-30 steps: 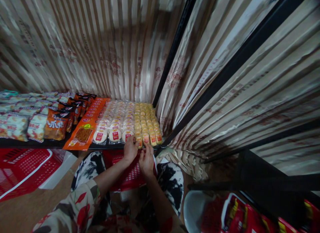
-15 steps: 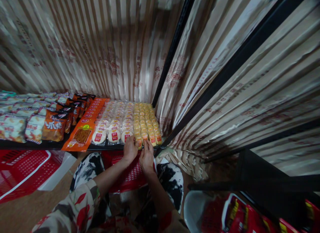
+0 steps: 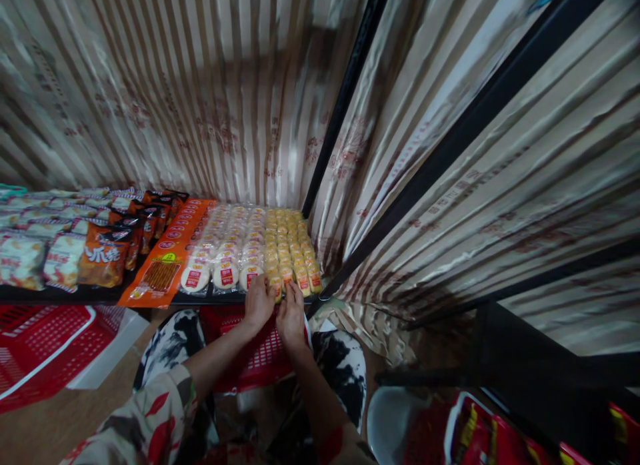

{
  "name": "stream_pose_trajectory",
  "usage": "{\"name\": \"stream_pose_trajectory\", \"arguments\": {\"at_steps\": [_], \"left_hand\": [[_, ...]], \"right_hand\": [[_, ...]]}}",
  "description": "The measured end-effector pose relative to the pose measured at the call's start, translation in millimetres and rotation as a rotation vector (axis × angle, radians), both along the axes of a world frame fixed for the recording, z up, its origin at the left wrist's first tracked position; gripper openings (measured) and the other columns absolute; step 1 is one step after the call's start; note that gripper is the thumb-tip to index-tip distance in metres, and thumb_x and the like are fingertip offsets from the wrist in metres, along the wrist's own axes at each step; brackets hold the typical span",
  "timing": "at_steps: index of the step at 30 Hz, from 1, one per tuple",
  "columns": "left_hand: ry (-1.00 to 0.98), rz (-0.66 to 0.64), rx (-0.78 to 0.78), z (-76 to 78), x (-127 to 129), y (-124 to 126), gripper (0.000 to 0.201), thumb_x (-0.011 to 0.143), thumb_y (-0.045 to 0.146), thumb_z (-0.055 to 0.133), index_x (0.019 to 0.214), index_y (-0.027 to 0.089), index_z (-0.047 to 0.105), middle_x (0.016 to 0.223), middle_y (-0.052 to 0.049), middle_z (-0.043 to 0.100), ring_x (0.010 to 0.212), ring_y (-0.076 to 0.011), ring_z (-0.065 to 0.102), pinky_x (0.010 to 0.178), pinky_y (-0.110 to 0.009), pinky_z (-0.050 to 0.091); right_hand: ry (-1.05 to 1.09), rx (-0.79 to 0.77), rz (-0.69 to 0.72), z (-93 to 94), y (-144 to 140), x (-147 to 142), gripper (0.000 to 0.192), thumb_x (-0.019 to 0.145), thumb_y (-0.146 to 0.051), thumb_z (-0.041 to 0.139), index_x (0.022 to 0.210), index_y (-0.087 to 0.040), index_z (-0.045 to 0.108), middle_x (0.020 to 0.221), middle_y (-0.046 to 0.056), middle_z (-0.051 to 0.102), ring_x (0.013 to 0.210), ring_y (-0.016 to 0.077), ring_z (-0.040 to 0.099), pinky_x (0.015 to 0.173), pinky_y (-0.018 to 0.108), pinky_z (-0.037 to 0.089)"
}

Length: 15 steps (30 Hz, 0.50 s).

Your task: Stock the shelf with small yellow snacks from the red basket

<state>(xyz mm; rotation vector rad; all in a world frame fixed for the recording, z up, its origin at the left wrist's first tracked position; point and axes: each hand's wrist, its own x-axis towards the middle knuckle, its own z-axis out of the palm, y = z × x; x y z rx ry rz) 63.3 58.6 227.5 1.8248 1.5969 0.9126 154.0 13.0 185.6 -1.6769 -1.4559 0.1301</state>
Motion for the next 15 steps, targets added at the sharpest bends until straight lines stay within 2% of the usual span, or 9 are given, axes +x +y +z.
{"name": "stream_pose_trajectory", "arguments": {"at_steps": [9,15], "left_hand": [[-0.052,0.006,-0.014,0.0,-0.9,-4.9,0.015,0.080,0.019,0.051,0.095,0.017,0.052,0.092,-0.005,0.058,0.082,-0.0163,0.058,0.080,-0.031,0.047],[-0.087,-0.007,-0.010,4.0,0.8,-9.8,0.020,0.078,0.017,0.053,0.098,0.017,0.052,0.094,-0.005,0.059,0.081,-0.0154,0.059,0.078,-0.030,0.047]], "right_hand": [[0.051,0.044,0.024,-2.1,-3.0,1.7,0.049,0.083,-0.011,0.031,0.128,-0.008,0.048,0.130,0.019,0.048,0.125,0.0230,0.042,0.102,0.045,0.040],[0.088,0.062,0.010,-2.4,-3.7,1.7,0.048,0.081,-0.011,0.031,0.125,-0.009,0.052,0.128,0.018,0.052,0.123,0.0220,0.045,0.102,0.045,0.041]]}}
